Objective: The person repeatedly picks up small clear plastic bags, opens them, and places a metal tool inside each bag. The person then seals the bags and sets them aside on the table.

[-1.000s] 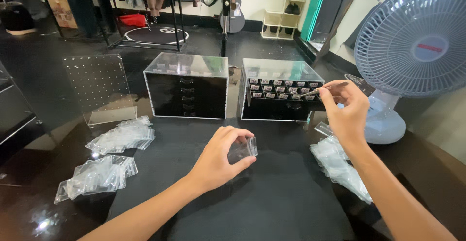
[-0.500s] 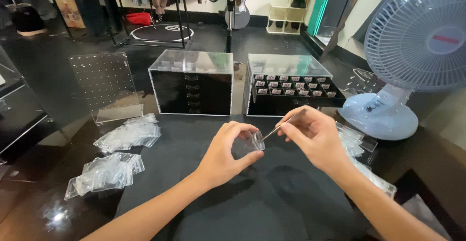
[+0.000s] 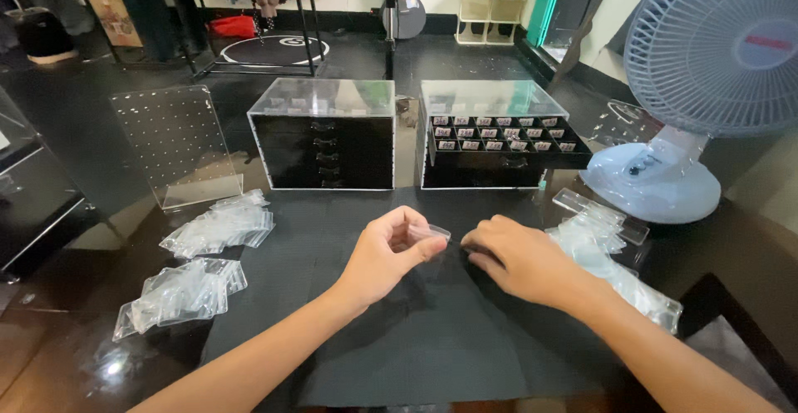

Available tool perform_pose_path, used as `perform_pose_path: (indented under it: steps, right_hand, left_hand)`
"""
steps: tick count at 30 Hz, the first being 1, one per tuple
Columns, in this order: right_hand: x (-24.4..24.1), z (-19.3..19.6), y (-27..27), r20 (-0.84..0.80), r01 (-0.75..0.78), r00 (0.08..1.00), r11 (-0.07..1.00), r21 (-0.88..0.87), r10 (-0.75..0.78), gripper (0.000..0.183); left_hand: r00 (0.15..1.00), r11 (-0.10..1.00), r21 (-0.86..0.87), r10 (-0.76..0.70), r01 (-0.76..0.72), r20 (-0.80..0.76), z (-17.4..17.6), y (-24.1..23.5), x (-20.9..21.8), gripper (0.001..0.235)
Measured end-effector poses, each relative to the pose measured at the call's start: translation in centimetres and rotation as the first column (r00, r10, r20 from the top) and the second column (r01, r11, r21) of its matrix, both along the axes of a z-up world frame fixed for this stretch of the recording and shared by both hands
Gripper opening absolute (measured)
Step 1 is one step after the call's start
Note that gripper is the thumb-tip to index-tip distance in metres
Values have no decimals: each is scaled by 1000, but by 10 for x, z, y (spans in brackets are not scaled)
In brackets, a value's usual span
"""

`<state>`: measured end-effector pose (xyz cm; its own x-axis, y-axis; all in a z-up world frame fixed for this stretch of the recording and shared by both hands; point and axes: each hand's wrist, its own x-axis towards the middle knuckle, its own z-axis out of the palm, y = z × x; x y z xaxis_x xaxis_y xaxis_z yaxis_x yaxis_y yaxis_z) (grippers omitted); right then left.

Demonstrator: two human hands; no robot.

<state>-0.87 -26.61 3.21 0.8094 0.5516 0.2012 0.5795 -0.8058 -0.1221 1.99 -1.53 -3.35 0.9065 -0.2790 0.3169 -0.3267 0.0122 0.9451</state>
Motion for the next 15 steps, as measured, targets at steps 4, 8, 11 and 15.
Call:
perform_pose_path:
  steps: [4, 8, 11, 15]
  right_hand:
    - [6, -13, -1, 25, 13, 1000, 1000, 16, -13, 13]
    - [-5, -2, 9, -218, 89, 974, 787, 611, 60, 16]
    - [-3, -8, 12, -233, 94, 966, 679, 728, 116, 14]
    - [0, -16, 13, -197, 96, 977, 657, 748, 82, 6]
  left_hand:
    - [997, 997, -69, -26, 21, -73, 35, -3, -24, 24]
    - [999, 1000, -26, -14, 13, -52, 33, -5, -27, 17]
    - [1000, 1000, 18, 8, -8, -19, 31, -7, -27, 16]
    - [999, 998, 35, 48, -48, -4, 30, -9, -33, 22]
